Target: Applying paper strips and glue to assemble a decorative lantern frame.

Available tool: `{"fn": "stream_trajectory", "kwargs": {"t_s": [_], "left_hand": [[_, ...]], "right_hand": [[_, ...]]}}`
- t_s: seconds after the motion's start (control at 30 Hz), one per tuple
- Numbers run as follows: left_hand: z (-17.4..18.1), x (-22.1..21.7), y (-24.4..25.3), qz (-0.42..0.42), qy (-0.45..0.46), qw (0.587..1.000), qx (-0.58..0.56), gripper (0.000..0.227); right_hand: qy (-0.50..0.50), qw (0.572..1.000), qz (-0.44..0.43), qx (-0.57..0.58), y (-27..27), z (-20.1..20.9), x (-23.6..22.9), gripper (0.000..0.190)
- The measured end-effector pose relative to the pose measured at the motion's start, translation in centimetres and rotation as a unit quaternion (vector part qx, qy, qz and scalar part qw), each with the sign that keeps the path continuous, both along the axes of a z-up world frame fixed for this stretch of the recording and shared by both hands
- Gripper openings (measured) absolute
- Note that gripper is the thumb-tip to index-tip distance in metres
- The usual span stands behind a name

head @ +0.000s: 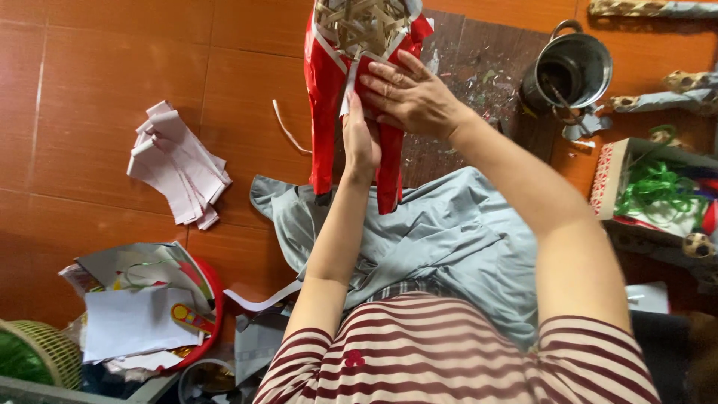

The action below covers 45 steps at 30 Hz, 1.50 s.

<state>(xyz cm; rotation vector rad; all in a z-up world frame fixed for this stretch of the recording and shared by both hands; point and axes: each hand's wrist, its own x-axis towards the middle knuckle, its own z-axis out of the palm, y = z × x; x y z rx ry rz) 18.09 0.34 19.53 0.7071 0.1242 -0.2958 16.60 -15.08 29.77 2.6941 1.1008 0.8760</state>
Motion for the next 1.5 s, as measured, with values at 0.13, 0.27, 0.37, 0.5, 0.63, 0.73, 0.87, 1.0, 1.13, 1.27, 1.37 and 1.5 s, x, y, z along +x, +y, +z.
{"fn": "stream_trajectory", "kwargs": {"t_s": [0.13, 0.27, 0.37, 0.5, 0.63, 0.73, 0.87, 1.0, 1.13, 1.27, 1.37, 1.5], "left_hand": [[0.0, -0.2, 0.2, 0.025, -0.054, 0.998, 0.006, 0.053], [2.0, -1.1, 0.1, 0.034, -0.039, 0.994, 0.094, 0.058], [3.2, -1.2, 0.3, 0.045, -0.052, 0.985, 0.16, 0.059], [2.3, -0.8, 0.8, 0.089, -0.107, 0.969, 0.202, 0.058], [2.4, -0.7, 1.2, 0.082, -0.093, 0.963, 0.24, 0.058], [2.0, -0.1, 1.5, 0.069, -0.073, 0.988, 0.121, 0.056], [1.7, 0.0, 2.2, 0.06, -0.129, 0.898, 0.417, 0.06], [1.5, -0.2, 1.6, -0.051, -0.091, 0.845, 0.524, 0.07], [-2.4, 0.8, -0.5, 0.024, -0.298, 0.845, 0.442, 0.044], [-4.5, 1.8, 0.5, 0.077, -0.498, 0.411, 0.76, 0.034], [3.0, 0.3, 0.7, -0.005, -0.396, 0.532, 0.749, 0.057], [5.5, 0.1, 0.7, -0.118, -0.288, 0.528, 0.79, 0.081]], "right_hand": [[-0.007, 1.0, -0.006, -0.021, 0.2, -0.1, 1.0, 0.035], [0.08, 0.993, -0.014, -0.082, 0.6, 0.1, 2.1, 0.023], [0.108, 0.985, -0.032, -0.131, 1.7, 0.9, 2.6, 0.023], [0.181, 0.96, -0.054, -0.207, 3.5, 3.3, 3.0, 0.031], [0.213, 0.951, -0.054, -0.218, 3.9, 3.8, 3.8, 0.026], [0.268, 0.963, -0.018, 0.004, 3.2, 3.7, 3.8, 0.032], [0.34, 0.8, -0.084, 0.488, 2.3, 0.9, 0.5, 0.027], [0.315, 0.637, -0.151, 0.688, 3.1, -2.8, -2.0, 0.033], [0.319, 0.623, -0.093, 0.708, 4.6, -4.3, -3.7, 0.052], [0.284, 0.696, -0.089, 0.653, 5.7, -2.8, -3.8, 0.065], [0.306, 0.639, -0.073, 0.702, 5.9, -3.8, -3.1, 0.064], [0.324, 0.427, -0.067, 0.842, 4.6, -8.4, -0.1, 0.04]]}}
